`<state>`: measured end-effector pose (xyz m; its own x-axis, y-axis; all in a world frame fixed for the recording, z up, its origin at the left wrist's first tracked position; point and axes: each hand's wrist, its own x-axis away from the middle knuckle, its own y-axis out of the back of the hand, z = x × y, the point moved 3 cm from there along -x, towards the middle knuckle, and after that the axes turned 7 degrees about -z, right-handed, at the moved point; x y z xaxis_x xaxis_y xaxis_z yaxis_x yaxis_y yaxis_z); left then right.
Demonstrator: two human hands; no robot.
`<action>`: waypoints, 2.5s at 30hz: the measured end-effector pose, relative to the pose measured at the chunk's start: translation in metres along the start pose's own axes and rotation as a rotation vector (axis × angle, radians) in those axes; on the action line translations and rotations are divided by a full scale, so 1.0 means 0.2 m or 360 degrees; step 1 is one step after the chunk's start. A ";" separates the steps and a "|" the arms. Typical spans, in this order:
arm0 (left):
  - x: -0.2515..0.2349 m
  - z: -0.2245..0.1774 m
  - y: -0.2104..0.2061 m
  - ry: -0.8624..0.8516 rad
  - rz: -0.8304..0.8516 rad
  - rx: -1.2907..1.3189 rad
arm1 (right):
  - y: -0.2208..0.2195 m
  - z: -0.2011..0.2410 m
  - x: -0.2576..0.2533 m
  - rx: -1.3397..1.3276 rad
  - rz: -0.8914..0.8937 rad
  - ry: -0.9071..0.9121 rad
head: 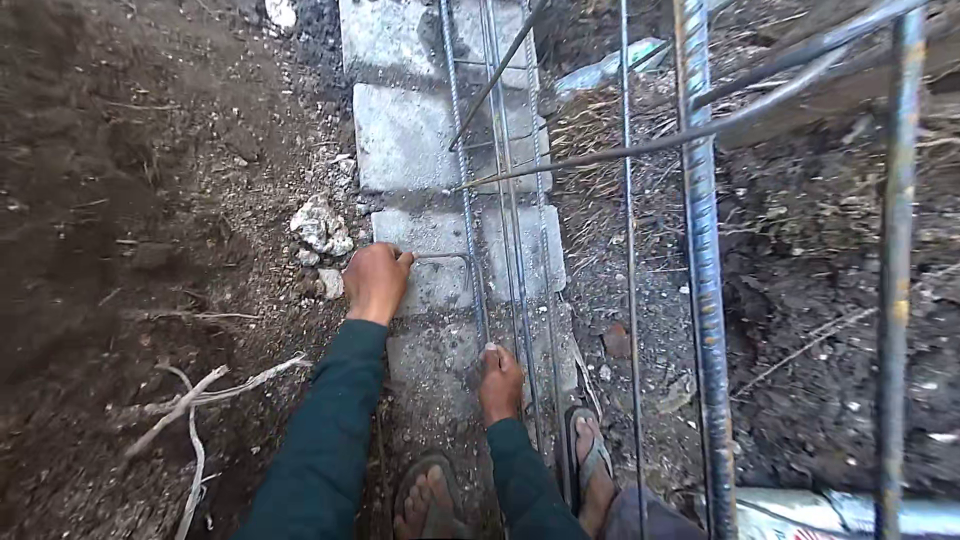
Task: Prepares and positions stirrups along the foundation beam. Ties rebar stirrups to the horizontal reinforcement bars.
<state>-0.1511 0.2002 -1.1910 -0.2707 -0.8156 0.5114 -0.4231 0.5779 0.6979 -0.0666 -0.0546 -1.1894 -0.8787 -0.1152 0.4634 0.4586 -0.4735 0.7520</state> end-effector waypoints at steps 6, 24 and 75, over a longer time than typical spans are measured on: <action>-0.01 -0.02 0.01 0.0001 0.0027 -0.0012 | 0.00 -0.01 -0.01 -0.0088 0.0036 0.0030; 0.41 -0.27 0.58 -0.0502 0.0071 0.1748 | 0.44 0.73 0.70 -0.0766 0.0786 0.0634; -0.22 -0.16 0.05 -0.0545 0.0633 0.0048 | -0.08 0.08 0.08 -0.0071 0.0050 0.0034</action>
<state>-0.1149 0.2433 -1.1905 -0.6806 -0.4984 0.5370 -0.2535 0.8479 0.4656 -0.0863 -0.0351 -1.1853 -0.8667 -0.1490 0.4760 0.4802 -0.5075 0.7155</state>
